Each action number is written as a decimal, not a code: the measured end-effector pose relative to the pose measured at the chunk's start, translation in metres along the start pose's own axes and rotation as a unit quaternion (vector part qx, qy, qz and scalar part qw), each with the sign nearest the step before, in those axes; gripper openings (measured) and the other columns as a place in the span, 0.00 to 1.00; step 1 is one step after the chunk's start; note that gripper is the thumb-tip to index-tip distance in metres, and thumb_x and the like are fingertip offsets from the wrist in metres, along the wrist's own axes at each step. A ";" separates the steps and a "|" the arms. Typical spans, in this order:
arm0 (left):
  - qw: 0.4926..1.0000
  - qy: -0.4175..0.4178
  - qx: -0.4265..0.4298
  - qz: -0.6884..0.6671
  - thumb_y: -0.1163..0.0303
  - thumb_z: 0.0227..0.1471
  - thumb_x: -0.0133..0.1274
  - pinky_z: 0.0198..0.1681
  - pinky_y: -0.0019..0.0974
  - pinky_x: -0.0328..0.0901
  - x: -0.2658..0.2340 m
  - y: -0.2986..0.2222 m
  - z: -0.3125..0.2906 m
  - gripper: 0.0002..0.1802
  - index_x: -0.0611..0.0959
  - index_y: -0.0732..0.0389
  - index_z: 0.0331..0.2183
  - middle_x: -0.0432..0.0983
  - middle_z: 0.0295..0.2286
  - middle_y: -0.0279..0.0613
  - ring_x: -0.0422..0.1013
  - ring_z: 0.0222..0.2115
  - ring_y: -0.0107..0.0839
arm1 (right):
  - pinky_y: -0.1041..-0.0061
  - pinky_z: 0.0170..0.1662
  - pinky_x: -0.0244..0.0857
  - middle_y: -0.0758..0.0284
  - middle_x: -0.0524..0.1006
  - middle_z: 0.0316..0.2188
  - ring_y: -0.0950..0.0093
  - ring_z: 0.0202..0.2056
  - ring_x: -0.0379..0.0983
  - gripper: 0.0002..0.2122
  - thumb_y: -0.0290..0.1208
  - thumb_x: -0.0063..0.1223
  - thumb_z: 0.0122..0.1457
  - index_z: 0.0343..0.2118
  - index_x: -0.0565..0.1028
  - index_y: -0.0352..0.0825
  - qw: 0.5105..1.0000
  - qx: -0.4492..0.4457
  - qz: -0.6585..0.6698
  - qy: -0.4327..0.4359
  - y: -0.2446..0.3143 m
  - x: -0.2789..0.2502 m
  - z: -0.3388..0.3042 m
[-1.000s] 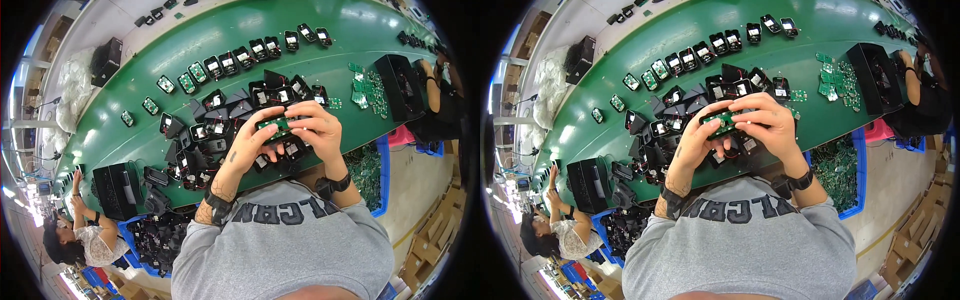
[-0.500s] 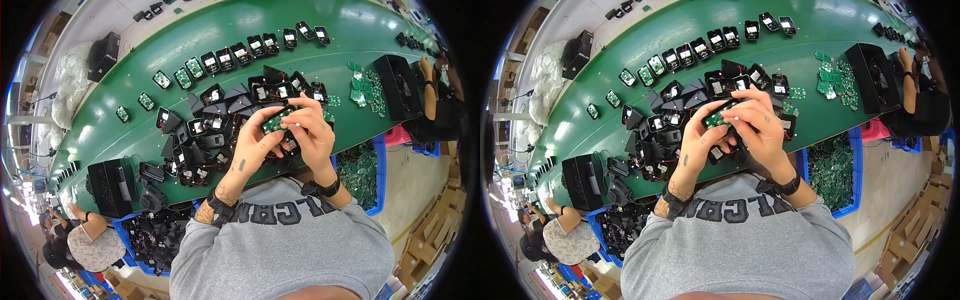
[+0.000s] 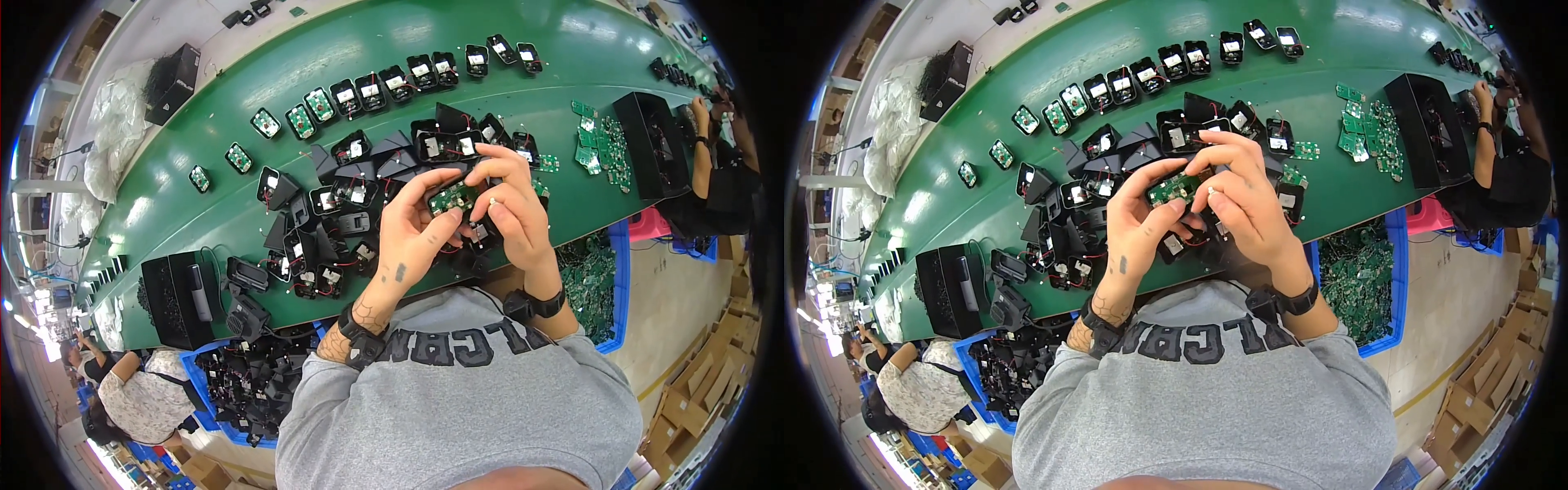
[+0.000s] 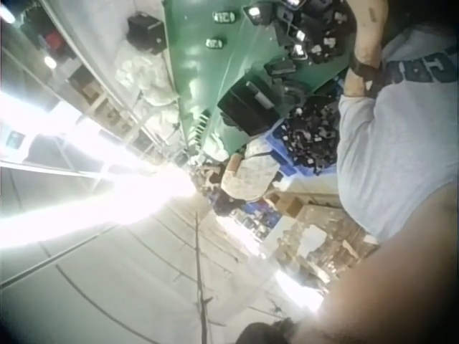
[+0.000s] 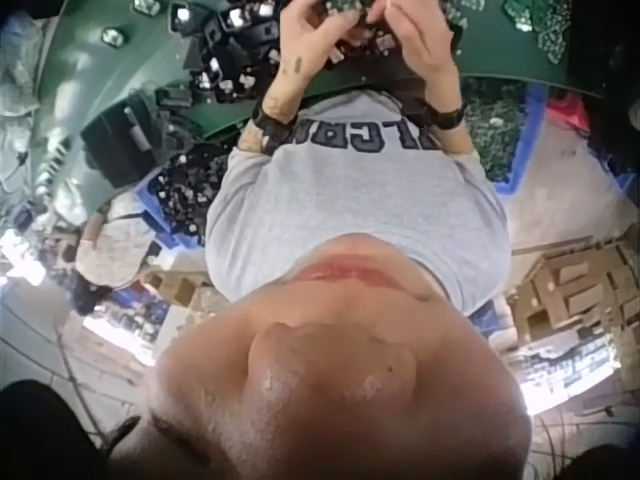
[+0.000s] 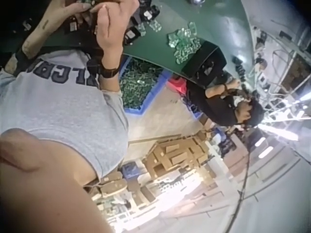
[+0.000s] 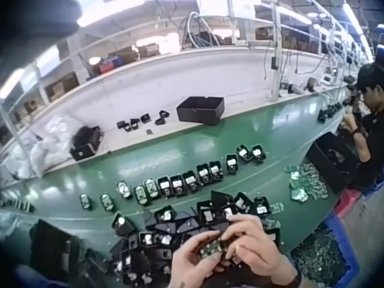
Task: The person picks up a black plastic housing and a green circuit board, fits the board into the housing, and presses it into place. They then set the assembled unit onto the green conveyor belt and repeat the process.
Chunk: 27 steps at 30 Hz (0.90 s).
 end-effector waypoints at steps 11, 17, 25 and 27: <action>0.982 -0.031 0.051 0.180 0.78 0.48 0.54 0.31 0.29 0.75 -0.001 -0.014 -0.001 0.24 0.75 0.67 0.50 0.78 0.35 0.46 0.78 0.29 0.29 | 0.53 0.62 0.46 0.59 0.70 0.54 0.52 0.63 0.52 0.05 0.25 0.50 0.48 0.22 0.77 0.33 0.990 -0.020 -0.056 0.128 0.008 -0.010 0.018; 0.997 0.018 -0.061 -0.035 0.75 0.49 0.53 0.23 0.29 0.73 -0.002 -0.009 0.001 0.23 0.75 0.70 0.49 0.78 0.33 0.46 0.77 0.23 0.32 | 0.54 0.60 0.53 0.56 0.74 0.48 0.53 0.60 0.58 0.08 0.26 0.54 0.56 0.34 0.81 0.30 0.969 0.060 0.242 -0.003 -0.022 -0.009 0.003; 0.949 0.128 -0.164 -0.236 0.69 0.52 0.47 0.19 0.26 0.72 0.000 0.030 0.004 0.19 0.74 0.72 0.43 0.80 0.32 0.58 0.76 0.20 0.30 | 0.51 0.57 0.57 0.61 0.81 0.27 0.52 0.53 0.67 0.06 0.20 0.56 0.52 0.33 0.81 0.29 0.956 0.108 0.269 -0.033 -0.030 -0.007 -0.006; 0.942 0.133 -0.170 -0.258 0.68 0.53 0.46 0.19 0.25 0.72 0.000 0.033 0.004 0.19 0.75 0.72 0.43 0.80 0.32 0.58 0.77 0.20 0.30 | 0.53 0.55 0.58 0.61 0.80 0.25 0.53 0.52 0.68 0.06 0.19 0.56 0.50 0.32 0.81 0.28 0.971 0.091 0.221 -0.009 -0.018 -0.012 0.003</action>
Point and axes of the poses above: each hand's wrist, its own z-axis towards the middle knuckle, its own x-axis out of the palm, y = z × x, the point moved 4 cm from there along z, towards the middle knuckle
